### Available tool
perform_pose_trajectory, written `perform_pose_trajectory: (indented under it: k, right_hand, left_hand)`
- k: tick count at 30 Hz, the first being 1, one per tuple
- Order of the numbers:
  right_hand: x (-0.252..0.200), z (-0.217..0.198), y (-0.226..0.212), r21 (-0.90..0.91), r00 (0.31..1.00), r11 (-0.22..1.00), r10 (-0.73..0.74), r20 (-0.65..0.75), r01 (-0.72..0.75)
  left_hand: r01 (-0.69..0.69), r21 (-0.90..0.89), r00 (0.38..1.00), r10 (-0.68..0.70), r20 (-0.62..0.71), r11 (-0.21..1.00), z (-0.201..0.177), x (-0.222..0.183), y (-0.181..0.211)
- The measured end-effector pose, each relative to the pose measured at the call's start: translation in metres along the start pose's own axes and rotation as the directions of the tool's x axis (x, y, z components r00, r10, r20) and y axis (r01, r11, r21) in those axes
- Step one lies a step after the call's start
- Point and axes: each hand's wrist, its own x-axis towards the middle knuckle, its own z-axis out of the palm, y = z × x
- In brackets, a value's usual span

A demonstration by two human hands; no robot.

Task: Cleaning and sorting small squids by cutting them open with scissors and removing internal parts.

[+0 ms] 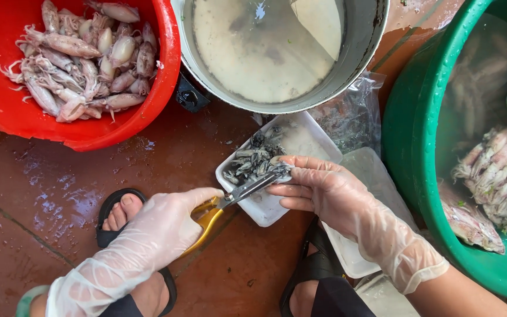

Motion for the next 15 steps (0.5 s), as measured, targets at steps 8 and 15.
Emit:
perform_pose_trajectory:
  k: [8,15]
  right_hand:
    - [-0.007,0.002,0.022,-0.114,0.953,0.949,-0.281,0.111,0.293]
    - [-0.002,0.003,0.024,-0.024,0.933,0.940,-0.334,0.132,0.340]
  left_hand:
    - [0.204,-0.592,0.938,0.017,0.346,0.779,0.004,-0.005,0.009]
    - [0.194,-0.714,0.929,0.109,0.354,0.673,0.016,-0.004,0.010]
